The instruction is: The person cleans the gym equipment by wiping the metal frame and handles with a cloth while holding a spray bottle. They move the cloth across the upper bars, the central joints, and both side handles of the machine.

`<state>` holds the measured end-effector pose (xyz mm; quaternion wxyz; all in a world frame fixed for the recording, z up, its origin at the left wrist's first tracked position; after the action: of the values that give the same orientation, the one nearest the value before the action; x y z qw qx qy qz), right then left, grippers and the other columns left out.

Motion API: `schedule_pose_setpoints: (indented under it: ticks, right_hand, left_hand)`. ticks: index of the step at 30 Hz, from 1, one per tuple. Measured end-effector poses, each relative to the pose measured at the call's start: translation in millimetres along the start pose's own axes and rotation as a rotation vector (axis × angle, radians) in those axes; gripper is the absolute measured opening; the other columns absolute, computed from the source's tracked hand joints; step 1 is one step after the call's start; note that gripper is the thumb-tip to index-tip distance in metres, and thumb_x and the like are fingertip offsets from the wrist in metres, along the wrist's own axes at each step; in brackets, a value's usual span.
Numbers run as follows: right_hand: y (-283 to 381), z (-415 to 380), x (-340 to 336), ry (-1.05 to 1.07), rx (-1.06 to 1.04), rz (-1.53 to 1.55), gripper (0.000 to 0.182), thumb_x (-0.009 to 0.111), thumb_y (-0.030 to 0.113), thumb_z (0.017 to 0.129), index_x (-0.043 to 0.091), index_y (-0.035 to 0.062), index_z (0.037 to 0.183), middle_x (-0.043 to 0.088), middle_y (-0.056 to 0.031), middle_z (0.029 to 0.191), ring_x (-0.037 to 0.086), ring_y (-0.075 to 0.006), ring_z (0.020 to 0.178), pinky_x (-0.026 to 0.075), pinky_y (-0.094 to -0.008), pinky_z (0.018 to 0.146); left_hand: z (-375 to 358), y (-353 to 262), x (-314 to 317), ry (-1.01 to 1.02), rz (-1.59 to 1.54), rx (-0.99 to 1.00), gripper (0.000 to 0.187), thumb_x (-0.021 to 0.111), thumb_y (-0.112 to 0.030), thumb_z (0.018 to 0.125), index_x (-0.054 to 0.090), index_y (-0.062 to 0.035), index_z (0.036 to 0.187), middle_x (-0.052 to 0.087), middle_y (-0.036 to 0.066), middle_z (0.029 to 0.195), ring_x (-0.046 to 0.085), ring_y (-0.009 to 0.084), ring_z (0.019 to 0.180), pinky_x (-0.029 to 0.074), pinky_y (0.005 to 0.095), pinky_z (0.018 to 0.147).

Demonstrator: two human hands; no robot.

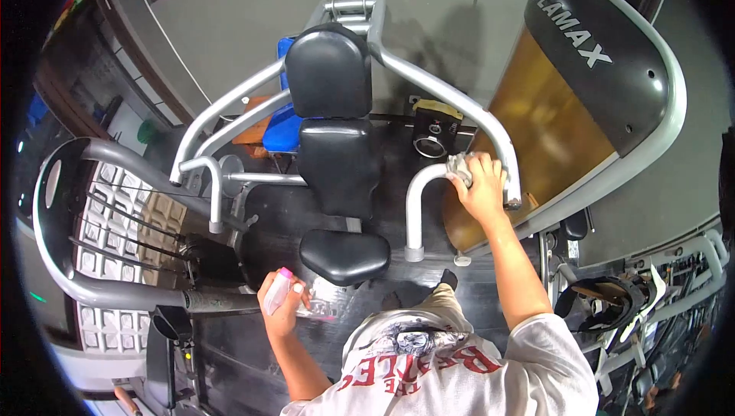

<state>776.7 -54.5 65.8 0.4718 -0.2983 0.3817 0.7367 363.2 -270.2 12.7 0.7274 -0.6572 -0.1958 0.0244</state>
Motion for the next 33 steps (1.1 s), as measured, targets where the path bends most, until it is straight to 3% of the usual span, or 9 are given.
schedule_pose_setpoints:
  ticks: [6, 10, 14, 16, 19, 23, 26, 30, 33]
  right_hand:
    - [-41, -21, -9, -0.048, 0.200, -0.094, 0.030, 0.073, 0.033, 0.090, 0.067, 0.0096, 0.108, 0.060, -0.0138, 0.117, 0.055, -0.0368, 0.106, 0.042, -0.0518, 0.090]
    - [-16, -4, 0, 0.023, 0.275, -0.149, 0.030, 0.069, 0.034, 0.092, 0.066, 0.0082, 0.106, 0.061, -0.0163, 0.113, 0.057, -0.0400, 0.105, 0.045, -0.0553, 0.087]
    - [23, 4, 9, 0.047, 0.186, -0.107, 0.035, 0.065, 0.035, 0.093, 0.064, 0.0037, 0.110, 0.058, -0.0205, 0.114, 0.056, -0.0423, 0.107, 0.047, -0.0564, 0.086]
    - [25, -3, 5, 0.037, 0.130, -0.101, 0.032, 0.068, 0.028, 0.088, 0.065, 0.0071, 0.111, 0.057, -0.0212, 0.113, 0.056, -0.0415, 0.105, 0.048, -0.0546, 0.087]
    - [-9, -14, -11, 0.066, 0.080, -0.203, 0.036, 0.071, 0.025, 0.084, 0.065, 0.0075, 0.114, 0.057, -0.0196, 0.114, 0.056, -0.0403, 0.104, 0.049, -0.0527, 0.086]
    - [-65, -21, -25, 0.061, 0.300, -0.235, 0.034, 0.071, 0.021, 0.087, 0.065, 0.0056, 0.116, 0.057, -0.0216, 0.117, 0.056, -0.0422, 0.106, 0.049, -0.0553, 0.087]
    - [-58, -23, 22, -0.016, 0.193, -0.158, 0.037, 0.071, 0.020, 0.086, 0.063, 0.0053, 0.119, 0.055, -0.0229, 0.121, 0.055, -0.0433, 0.107, 0.048, -0.0568, 0.087]
    - [15, -15, 14, -0.014, 0.117, 0.003, 0.045, 0.072, 0.018, 0.085, 0.058, 0.0051, 0.126, 0.052, -0.0240, 0.126, 0.052, -0.0446, 0.109, 0.046, -0.0584, 0.090]
    - [23, -6, -3, -0.021, 0.076, 0.130, 0.051, 0.072, 0.014, 0.086, 0.053, 0.0108, 0.134, 0.052, -0.0225, 0.122, 0.052, -0.0433, 0.107, 0.045, -0.0564, 0.087]
  left_hand:
    - [-11, -5, -17, -0.079, 0.017, 0.016, 0.025, 0.077, -0.010, 0.085, 0.059, -0.0004, 0.098, 0.067, 0.013, 0.083, 0.064, 0.0191, 0.058, 0.054, 0.0322, 0.055]
    - [-9, -8, -19, -0.066, 0.021, 0.017, 0.024, 0.077, -0.009, 0.086, 0.058, -0.0001, 0.098, 0.067, 0.013, 0.083, 0.064, 0.0191, 0.058, 0.054, 0.0326, 0.056]
    - [8, -15, 6, 0.032, 0.005, 0.045, 0.024, 0.076, -0.008, 0.087, 0.058, 0.0007, 0.099, 0.067, 0.013, 0.084, 0.064, 0.0192, 0.059, 0.055, 0.0328, 0.058]
    - [15, -20, 21, 0.070, -0.016, 0.065, 0.023, 0.076, -0.008, 0.087, 0.058, 0.0011, 0.099, 0.066, 0.014, 0.085, 0.064, 0.0193, 0.060, 0.055, 0.0327, 0.059]
    - [19, -24, 34, 0.108, -0.022, 0.078, 0.023, 0.075, -0.007, 0.087, 0.058, 0.0017, 0.100, 0.066, 0.014, 0.085, 0.065, 0.0193, 0.061, 0.055, 0.0324, 0.059]
    - [12, -6, 28, 0.100, -0.058, 0.024, 0.022, 0.074, -0.004, 0.086, 0.058, 0.0019, 0.100, 0.066, 0.014, 0.085, 0.064, 0.0194, 0.060, 0.055, 0.0328, 0.058]
    - [8, 9, 33, 0.180, -0.013, -0.002, 0.020, 0.073, -0.002, 0.086, 0.059, 0.0026, 0.099, 0.067, 0.014, 0.085, 0.065, 0.0195, 0.060, 0.055, 0.0325, 0.057]
    - [12, 0, 58, 0.253, 0.027, -0.023, 0.016, 0.073, 0.000, 0.085, 0.061, 0.0028, 0.095, 0.067, 0.013, 0.084, 0.065, 0.0194, 0.061, 0.055, 0.0322, 0.057]
    - [15, -12, 79, 0.268, -0.024, -0.021, 0.015, 0.074, -0.001, 0.086, 0.061, 0.0032, 0.093, 0.066, 0.013, 0.084, 0.065, 0.0193, 0.061, 0.055, 0.0320, 0.057]
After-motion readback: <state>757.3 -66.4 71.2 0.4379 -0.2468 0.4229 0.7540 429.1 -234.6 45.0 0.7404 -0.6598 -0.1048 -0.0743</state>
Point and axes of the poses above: each hand's wrist, its own z-axis towards the middle knuckle, its own x-axis out of the palm, y = z × x, the point moved 10 cm from there along z, towards the middle knuckle
